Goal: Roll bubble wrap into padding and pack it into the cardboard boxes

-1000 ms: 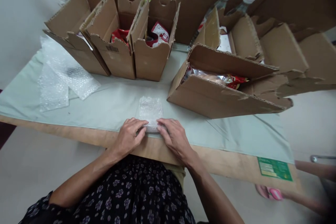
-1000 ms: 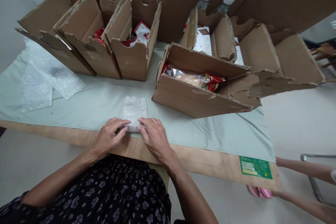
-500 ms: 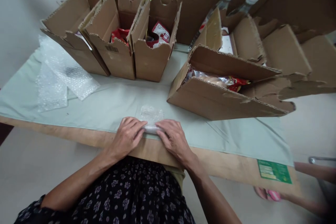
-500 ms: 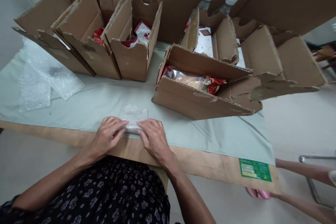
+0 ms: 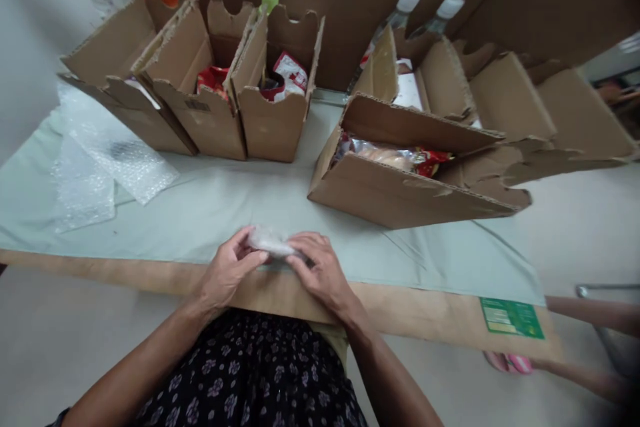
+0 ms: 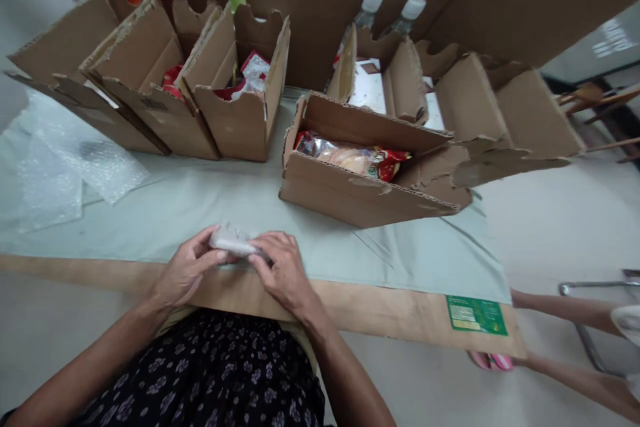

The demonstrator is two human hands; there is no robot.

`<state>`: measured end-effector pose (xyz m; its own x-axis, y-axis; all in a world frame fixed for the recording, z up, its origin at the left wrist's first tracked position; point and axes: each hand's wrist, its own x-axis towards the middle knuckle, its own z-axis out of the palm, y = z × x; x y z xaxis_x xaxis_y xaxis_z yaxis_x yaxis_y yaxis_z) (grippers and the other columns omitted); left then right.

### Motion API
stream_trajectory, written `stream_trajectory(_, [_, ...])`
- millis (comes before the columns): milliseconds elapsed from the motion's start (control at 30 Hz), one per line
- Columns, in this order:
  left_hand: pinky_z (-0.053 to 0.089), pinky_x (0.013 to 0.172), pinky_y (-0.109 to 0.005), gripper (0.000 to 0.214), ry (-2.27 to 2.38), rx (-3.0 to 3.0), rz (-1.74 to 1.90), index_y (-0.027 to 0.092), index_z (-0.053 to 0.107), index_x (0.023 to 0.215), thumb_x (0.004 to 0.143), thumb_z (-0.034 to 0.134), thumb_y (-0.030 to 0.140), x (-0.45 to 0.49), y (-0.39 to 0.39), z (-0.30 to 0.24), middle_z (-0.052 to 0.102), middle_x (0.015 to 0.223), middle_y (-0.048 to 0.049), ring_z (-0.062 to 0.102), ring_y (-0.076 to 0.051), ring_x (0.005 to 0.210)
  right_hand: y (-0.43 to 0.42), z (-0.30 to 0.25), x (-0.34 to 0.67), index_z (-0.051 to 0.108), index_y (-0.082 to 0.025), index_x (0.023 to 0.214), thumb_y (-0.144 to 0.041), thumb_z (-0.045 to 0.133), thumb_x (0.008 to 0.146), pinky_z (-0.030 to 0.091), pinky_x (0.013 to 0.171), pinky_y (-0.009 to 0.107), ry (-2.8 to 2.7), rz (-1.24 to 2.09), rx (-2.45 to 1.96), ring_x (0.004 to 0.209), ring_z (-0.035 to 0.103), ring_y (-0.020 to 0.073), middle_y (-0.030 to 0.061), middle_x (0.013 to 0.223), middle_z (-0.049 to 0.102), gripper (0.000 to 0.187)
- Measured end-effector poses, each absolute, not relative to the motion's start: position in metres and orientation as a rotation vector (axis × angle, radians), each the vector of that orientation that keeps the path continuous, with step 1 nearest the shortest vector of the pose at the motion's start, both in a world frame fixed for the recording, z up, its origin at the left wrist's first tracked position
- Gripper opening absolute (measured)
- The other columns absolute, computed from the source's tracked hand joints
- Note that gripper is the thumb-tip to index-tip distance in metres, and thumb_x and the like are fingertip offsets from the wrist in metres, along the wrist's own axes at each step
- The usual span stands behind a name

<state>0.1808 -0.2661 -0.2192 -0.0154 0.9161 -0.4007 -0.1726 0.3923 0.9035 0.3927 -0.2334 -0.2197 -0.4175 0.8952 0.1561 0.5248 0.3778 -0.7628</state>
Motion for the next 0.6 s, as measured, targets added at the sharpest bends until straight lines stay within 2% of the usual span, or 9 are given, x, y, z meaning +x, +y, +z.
stream_trajectory(67, [0.055,0.089,-0.033,0.042,1.214,0.727,1.010,0.016,0.069,0.112,0.078,0.080,0.039,0.188,-0.268,-0.220,0.074,0.101,-0.0053,0.069,-0.019,0.092,-0.247,-0.214,0.397,0.073,-0.024,0.115,-0.030,0.067,0.093,0.049,0.104,0.047,-2.001,0.938,-1.232,0.121,0.064,0.0269,0.0101,0.128,0.072,0.024])
stream_trajectory(133, [0.055,0.086,-0.030,0.031,1.178,0.764,1.008,0.018,0.071,0.101,0.079,0.080,0.037,0.194,-0.268,-0.222,0.074,0.097,-0.0044,0.068,-0.019,0.090,-0.257,-0.210,0.403,0.062,-0.022,0.135,-0.037,0.071,0.090,0.052,0.103,0.045,-1.839,1.035,-1.277,0.127,0.062,0.0279,0.0149,0.142,0.064,0.049])
stream_trajectory(167, [0.054,0.085,-0.028,0.026,1.151,0.810,0.998,0.018,0.071,0.096,0.080,0.080,0.036,0.197,-0.267,-0.222,0.074,0.097,-0.0044,0.068,-0.019,0.091,-0.261,-0.208,0.408,0.058,-0.021,0.140,-0.039,0.072,0.089,0.055,0.098,0.042,-1.764,1.100,-1.285,0.123,0.065,0.0269,0.0158,0.140,0.065,0.056])
stream_trajectory(233, [0.054,0.083,-0.026,0.020,1.075,0.909,0.957,0.020,0.071,0.092,0.083,0.079,0.035,0.201,-0.266,-0.224,0.074,0.101,-0.0043,0.068,-0.018,0.092,-0.263,-0.197,0.420,0.064,-0.020,0.130,-0.039,0.068,0.092,0.059,0.085,0.034,-1.700,1.203,-1.286,0.102,0.072,0.0226,0.0110,0.118,0.076,0.043])
stream_trajectory(300, [0.055,0.082,-0.025,0.021,0.991,0.975,0.936,0.022,0.071,0.098,0.085,0.078,0.037,0.204,-0.262,-0.224,0.075,0.103,-0.0040,0.069,-0.018,0.091,-0.261,-0.173,0.440,0.073,-0.021,0.106,-0.035,0.063,0.095,0.058,0.074,0.029,-1.744,1.186,-1.310,0.082,0.073,0.0185,0.0044,0.092,0.078,0.021])
stream_trajectory(367, [0.057,0.086,-0.029,0.031,0.948,1.021,0.968,0.024,0.070,0.111,0.087,0.076,0.044,0.205,-0.256,-0.225,0.076,0.106,-0.0054,0.071,-0.021,0.097,-0.256,-0.136,0.470,0.075,-0.022,0.098,-0.034,0.063,0.096,0.058,0.071,0.028,-1.809,1.002,-1.358,0.077,0.073,0.0176,0.0025,0.087,0.078,0.017])
stream_trajectory(433, [0.057,0.094,-0.034,0.039,1.019,1.087,1.022,0.024,0.068,0.120,0.089,0.073,0.048,0.207,-0.247,-0.226,0.077,0.111,-0.0080,0.072,-0.024,0.105,-0.248,-0.093,0.506,0.077,-0.027,0.104,-0.037,0.066,0.096,0.059,0.072,0.029,-1.820,0.651,-1.412,0.082,0.074,0.0193,0.0025,0.094,0.079,0.018])
stream_trajectory(500, [0.057,0.097,-0.036,0.037,1.167,1.186,1.024,0.022,0.069,0.119,0.091,0.070,0.047,0.211,-0.239,-0.231,0.078,0.111,-0.0098,0.073,-0.025,0.108,-0.234,-0.057,0.542,0.078,-0.031,0.107,-0.042,0.070,0.093,0.060,0.071,0.033,-1.779,0.234,-1.516,0.081,0.074,0.0208,0.0023,0.094,0.079,0.020])
stream_trajectory(600, [0.062,0.086,-0.034,0.028,1.301,1.397,0.992,0.021,0.073,0.106,0.092,0.066,0.045,0.217,-0.232,-0.241,0.081,0.100,-0.0091,0.077,-0.025,0.095,-0.201,-0.032,0.579,0.078,-0.030,0.111,-0.048,0.067,0.094,0.061,0.072,0.038,-1.784,-0.079,-1.653,0.084,0.073,0.0235,0.0042,0.092,0.078,0.027])
